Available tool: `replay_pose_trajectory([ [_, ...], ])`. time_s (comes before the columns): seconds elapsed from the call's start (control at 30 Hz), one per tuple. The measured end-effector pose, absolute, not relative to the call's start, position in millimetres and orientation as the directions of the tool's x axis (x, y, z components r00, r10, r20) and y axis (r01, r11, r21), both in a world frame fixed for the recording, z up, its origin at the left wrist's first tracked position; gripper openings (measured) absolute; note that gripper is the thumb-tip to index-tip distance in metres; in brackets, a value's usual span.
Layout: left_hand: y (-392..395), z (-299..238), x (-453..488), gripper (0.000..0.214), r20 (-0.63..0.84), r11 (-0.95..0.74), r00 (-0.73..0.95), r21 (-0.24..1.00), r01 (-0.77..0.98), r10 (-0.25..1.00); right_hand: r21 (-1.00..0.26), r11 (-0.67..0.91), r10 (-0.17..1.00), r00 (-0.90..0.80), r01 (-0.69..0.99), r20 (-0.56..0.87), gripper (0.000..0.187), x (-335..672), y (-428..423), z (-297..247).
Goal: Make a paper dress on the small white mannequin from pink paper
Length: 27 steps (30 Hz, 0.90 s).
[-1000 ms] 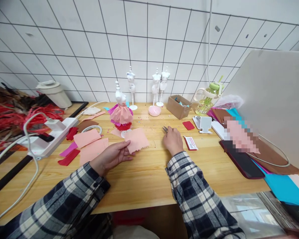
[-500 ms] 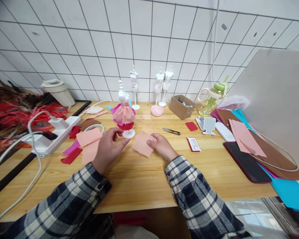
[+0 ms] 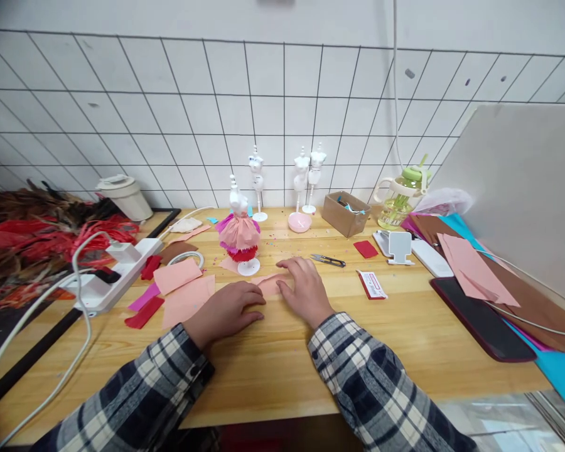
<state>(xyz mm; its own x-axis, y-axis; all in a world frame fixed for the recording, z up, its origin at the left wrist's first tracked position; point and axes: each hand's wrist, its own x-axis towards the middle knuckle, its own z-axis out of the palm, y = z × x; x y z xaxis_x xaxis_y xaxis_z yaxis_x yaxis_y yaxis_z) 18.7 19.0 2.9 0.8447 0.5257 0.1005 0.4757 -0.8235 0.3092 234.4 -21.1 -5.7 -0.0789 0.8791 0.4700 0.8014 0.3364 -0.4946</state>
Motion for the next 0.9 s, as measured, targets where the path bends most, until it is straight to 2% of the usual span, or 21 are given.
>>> replay_pose_trajectory([
  [0.07, 20, 2, 17, 0.026, 0.104, -0.809, 0.834, 0.336, 0.483, 0.541, -0.459, 0.398, 0.891, -0.216, 0.795, 0.399, 0.017, 231, -24, -3],
  [0.17, 20, 1, 18, 0.024, 0.112, -0.796, 0.827, 0.368, 0.48, 0.551, -0.403, 0.437, 0.897, -0.355, 0.804, 0.263, 0.015, 224, -27, -5],
  [0.4, 20, 2, 19, 0.023, 0.121, -0.773, 0.812, 0.411, 0.483, 0.571, -0.335, 0.376, 0.925, -0.326, 0.864, 0.196, 0.021, 220, -24, -10],
  [0.53, 19, 2, 20, 0.025, 0.124, -0.763, 0.796, 0.404, 0.505, 0.593, -0.302, 0.368, 0.93, -0.345, 0.88, 0.127, 0.023, 217, -25, -7],
  [0.67, 18, 0, 22, 0.025, 0.131, -0.732, 0.749, 0.374, 0.569, 0.649, -0.31, 0.312, 0.95, -0.296, 0.898, 0.1, 0.022, 213, -27, -5],
  [0.9, 18, -2, 25, 0.03, 0.124, -0.767, 0.774, 0.301, 0.567, 0.621, -0.25, 0.318, 0.946, -0.29, 0.914, 0.143, 0.022, 212, -29, -5],
])
